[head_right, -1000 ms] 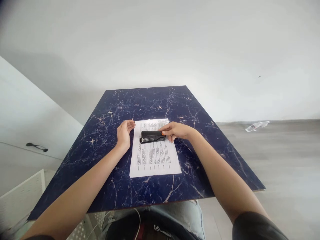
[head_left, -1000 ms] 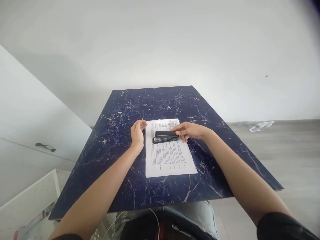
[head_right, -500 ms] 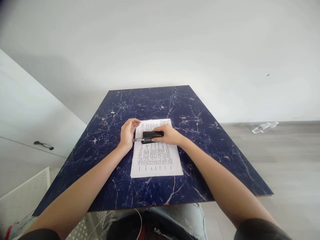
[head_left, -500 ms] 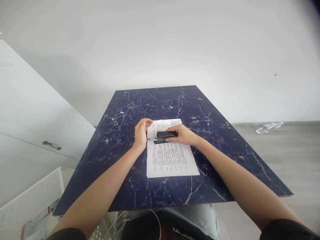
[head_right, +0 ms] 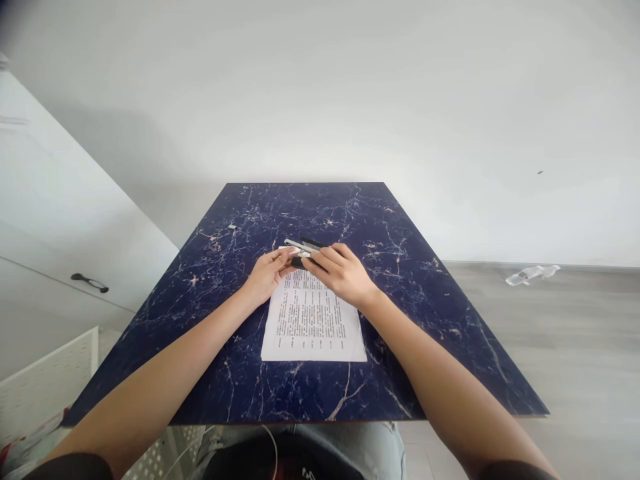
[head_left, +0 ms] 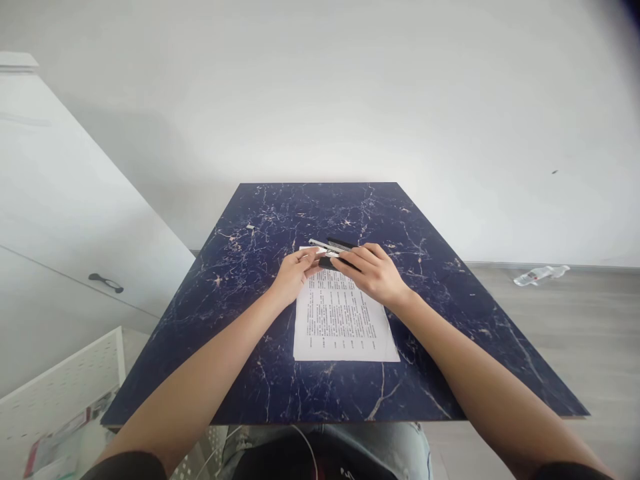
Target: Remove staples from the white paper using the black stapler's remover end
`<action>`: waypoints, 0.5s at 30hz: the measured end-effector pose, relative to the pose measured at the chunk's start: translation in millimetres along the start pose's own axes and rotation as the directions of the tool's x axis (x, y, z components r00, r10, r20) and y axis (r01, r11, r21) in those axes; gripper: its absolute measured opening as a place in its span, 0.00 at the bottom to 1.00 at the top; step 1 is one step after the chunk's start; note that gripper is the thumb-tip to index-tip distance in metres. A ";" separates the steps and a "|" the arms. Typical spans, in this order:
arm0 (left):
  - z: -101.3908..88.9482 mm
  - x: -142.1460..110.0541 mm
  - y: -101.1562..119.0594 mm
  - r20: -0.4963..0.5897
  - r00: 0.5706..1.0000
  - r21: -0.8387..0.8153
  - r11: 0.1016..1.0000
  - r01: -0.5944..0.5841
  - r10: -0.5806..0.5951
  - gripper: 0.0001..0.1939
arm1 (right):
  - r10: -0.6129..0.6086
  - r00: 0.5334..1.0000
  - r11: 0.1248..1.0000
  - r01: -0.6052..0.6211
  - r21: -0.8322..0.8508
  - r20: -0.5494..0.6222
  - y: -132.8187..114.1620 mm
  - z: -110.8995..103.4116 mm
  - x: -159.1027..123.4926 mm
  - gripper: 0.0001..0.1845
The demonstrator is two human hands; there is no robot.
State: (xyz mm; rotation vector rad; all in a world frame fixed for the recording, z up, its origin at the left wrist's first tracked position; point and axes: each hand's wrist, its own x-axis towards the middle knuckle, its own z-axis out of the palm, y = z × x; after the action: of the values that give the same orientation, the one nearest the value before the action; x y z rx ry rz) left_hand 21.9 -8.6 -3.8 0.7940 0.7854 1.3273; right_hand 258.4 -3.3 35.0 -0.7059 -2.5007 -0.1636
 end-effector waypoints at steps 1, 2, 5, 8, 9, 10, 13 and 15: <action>-0.5 0.1 -0.5 -0.008 1.000 0.010 1.000 0.001 -0.001 0.12 | -0.024 1.000 1.000 0.024 0.001 0.020 -1.1 -1.1 0.4 0.25; -1.2 0.4 -1.1 -0.012 1.000 0.023 1.000 0.008 -0.007 0.13 | -0.045 0.998 0.999 0.044 0.008 0.038 -2.6 -2.0 0.9 0.25; -3.0 1.9 -4.0 -0.025 1.000 0.069 0.998 0.014 -0.012 0.15 | -0.050 0.998 0.998 0.049 0.033 0.048 -9.1 -2.7 3.1 0.25; -4.4 2.3 -4.6 -0.104 0.991 0.155 0.986 -0.065 0.081 0.14 | 0.138 0.985 0.989 -0.132 0.059 -0.101 -14.0 -1.8 5.8 0.20; -4.9 1.9 -3.1 -0.148 0.978 0.194 0.974 -0.117 0.147 0.14 | 0.248 0.954 0.967 -0.233 0.106 -0.166 -13.7 -2.0 6.4 0.18; -5.4 1.2 -0.7 -0.192 0.955 0.235 0.956 -0.177 0.224 0.14 | 0.366 0.909 0.925 -0.332 0.183 -0.200 -12.2 -2.8 6.8 0.16; -5.9 -2.8 11.6 -0.270 0.849 0.349 0.868 -0.353 0.454 0.14 | 0.601 0.799 0.713 -0.528 0.462 -0.014 -1.7 -6.8 6.2 0.16; -4.6 -6.8 21.0 -0.271 0.788 0.414 0.806 -0.423 0.553 0.13 | 0.560 0.806 0.615 -0.559 0.556 0.191 5.6 -7.7 5.3 0.18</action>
State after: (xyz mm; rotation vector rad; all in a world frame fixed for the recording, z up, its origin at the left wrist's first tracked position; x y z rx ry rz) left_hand 6.6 -13.6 12.0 1.0798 1.1875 1.8941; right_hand 261.0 1.9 44.2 -1.1486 -2.0027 0.8176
